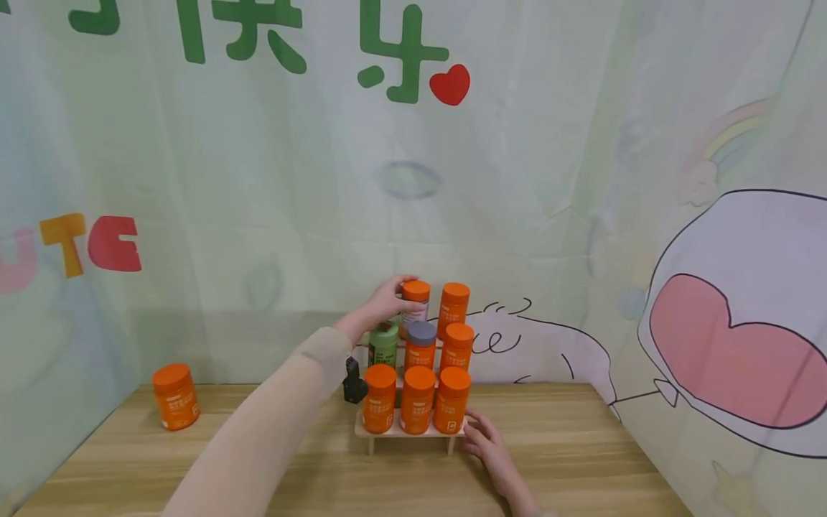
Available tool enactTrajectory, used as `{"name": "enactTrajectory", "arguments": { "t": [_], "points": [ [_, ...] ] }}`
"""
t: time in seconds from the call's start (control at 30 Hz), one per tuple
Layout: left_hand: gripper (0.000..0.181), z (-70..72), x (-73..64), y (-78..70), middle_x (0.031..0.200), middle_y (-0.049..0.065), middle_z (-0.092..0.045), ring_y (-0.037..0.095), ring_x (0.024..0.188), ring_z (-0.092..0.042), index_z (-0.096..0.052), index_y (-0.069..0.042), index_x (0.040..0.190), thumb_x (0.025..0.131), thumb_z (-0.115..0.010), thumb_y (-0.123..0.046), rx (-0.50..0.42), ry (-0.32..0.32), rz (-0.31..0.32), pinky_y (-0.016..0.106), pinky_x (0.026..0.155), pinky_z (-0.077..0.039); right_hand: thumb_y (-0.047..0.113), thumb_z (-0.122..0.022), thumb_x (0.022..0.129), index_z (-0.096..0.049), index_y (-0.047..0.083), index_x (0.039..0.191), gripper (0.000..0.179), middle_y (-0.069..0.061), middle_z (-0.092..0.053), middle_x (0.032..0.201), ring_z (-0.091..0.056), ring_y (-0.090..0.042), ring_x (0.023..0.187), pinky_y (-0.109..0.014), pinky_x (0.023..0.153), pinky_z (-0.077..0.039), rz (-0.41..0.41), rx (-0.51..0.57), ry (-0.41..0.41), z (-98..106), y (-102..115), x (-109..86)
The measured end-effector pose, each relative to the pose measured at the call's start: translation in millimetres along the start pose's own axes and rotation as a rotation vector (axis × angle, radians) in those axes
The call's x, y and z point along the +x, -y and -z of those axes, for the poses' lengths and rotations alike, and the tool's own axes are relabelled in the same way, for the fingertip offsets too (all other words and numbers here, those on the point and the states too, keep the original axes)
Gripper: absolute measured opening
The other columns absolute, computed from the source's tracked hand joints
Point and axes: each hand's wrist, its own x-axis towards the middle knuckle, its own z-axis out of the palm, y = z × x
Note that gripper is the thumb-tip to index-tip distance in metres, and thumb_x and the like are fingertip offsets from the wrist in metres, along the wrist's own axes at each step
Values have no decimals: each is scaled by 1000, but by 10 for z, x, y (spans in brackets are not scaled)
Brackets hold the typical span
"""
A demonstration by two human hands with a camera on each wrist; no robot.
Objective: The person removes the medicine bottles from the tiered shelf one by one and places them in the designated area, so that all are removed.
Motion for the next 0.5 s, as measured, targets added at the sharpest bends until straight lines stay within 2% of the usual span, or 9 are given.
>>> {"name": "enactTrajectory", "arguments": {
  "t": [0.2,0.5],
  "points": [
    [69,2,4,-28,149,22,-41,35,132,-47,-36,-10,150,90,-71,-14,-9,-14,19,48,106,-44,15,-52,100,-33,-13,142,54,-12,-57,116,-62,-16,96,-27,84,-55,8,-13,-2,-4,9,7],
    [68,6,-40,-28,145,21,-46,34,127,-51,-38,-9,148,89,-72,-12,-15,-62,12,47,101,-48,16,-52,100,-33,-13,142,55,-13,-56,117,-61,-15,97,-26,84,-55,6,-18,5,-4,-1,3]
  ]
}}
